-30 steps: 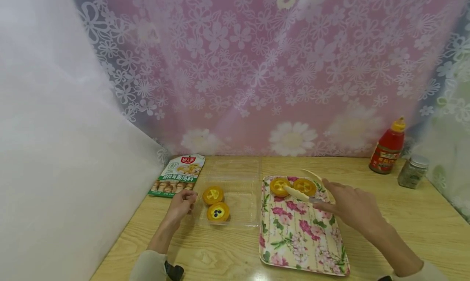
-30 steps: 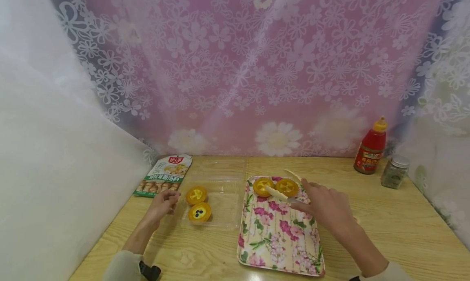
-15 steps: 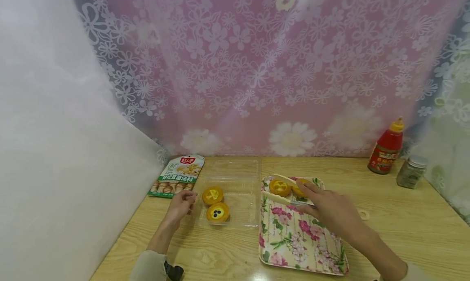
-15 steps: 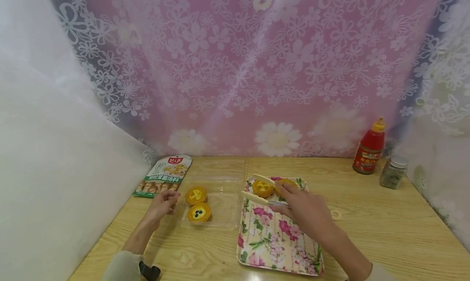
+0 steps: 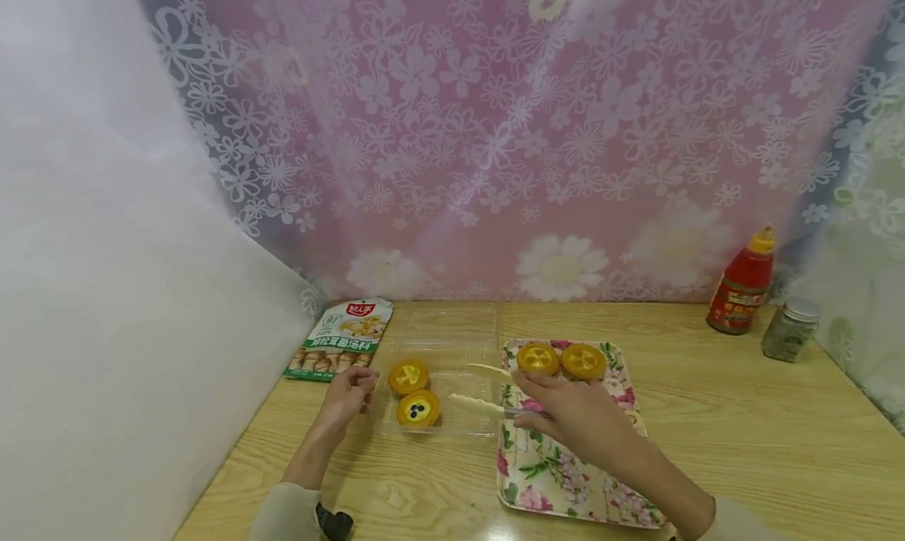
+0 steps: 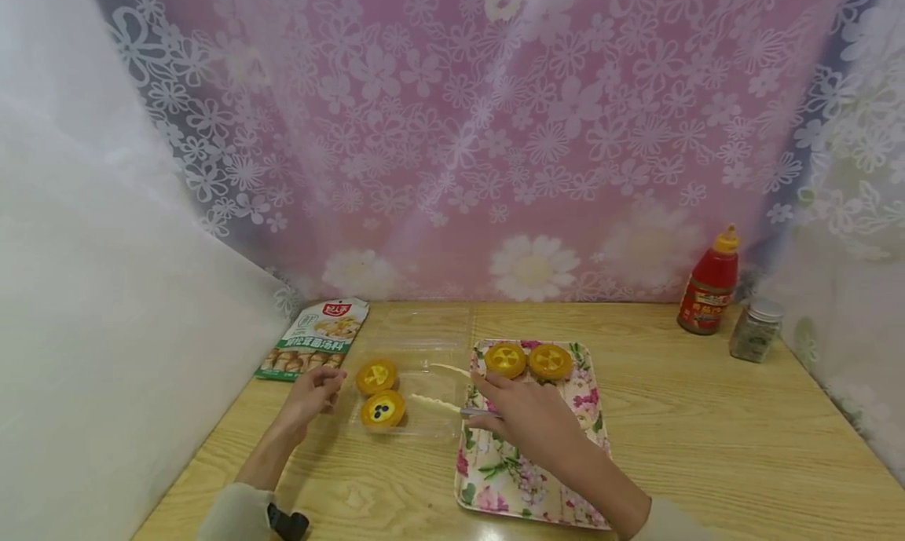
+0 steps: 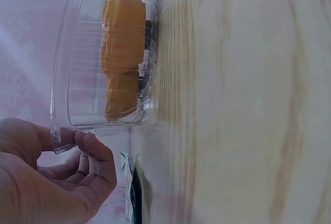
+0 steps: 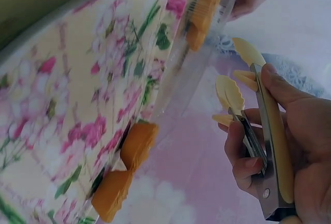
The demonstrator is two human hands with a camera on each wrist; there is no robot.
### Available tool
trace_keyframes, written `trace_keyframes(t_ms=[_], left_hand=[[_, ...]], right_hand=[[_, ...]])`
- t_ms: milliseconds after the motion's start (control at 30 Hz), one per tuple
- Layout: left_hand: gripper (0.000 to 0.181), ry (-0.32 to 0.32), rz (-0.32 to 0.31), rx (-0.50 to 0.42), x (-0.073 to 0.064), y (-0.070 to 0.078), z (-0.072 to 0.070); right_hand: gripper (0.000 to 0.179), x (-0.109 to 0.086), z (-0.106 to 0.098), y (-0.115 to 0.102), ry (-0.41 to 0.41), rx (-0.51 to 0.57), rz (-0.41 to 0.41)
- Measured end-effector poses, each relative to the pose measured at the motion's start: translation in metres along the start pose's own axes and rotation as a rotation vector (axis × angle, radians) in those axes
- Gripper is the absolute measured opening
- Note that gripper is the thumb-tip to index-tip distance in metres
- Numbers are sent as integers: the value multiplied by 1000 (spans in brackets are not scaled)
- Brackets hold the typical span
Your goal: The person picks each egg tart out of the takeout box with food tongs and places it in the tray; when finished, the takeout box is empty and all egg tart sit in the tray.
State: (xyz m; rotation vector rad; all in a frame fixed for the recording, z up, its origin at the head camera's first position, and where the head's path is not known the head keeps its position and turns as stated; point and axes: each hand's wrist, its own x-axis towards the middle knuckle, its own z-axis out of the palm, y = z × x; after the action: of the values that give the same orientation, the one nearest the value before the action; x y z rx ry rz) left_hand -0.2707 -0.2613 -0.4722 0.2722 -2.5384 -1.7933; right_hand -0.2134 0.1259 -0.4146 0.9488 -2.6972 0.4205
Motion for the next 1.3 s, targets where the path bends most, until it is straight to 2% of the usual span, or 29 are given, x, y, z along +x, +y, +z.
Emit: trace_keyframes(t_ms=[167,333,500,867,1300], left_hand=[[24,1,5,-1,0,-1,1],[25,1,4,0,-1,-1,0],[25,0,-3,-1,-2,-1,0],[24,9,-16,-19,-1,1,-2],[24,0,-22,-30,0,1,-1]], right_hand=[[64,9,11,-11,-51,-10,-8],[62,18,18,-21,-39,-42,-42],[63,27,22,-28,-59,-67,-39],[60,42,25,-37,-20,-213,-108],[60,54,23,-40,-114,-34,-63]])
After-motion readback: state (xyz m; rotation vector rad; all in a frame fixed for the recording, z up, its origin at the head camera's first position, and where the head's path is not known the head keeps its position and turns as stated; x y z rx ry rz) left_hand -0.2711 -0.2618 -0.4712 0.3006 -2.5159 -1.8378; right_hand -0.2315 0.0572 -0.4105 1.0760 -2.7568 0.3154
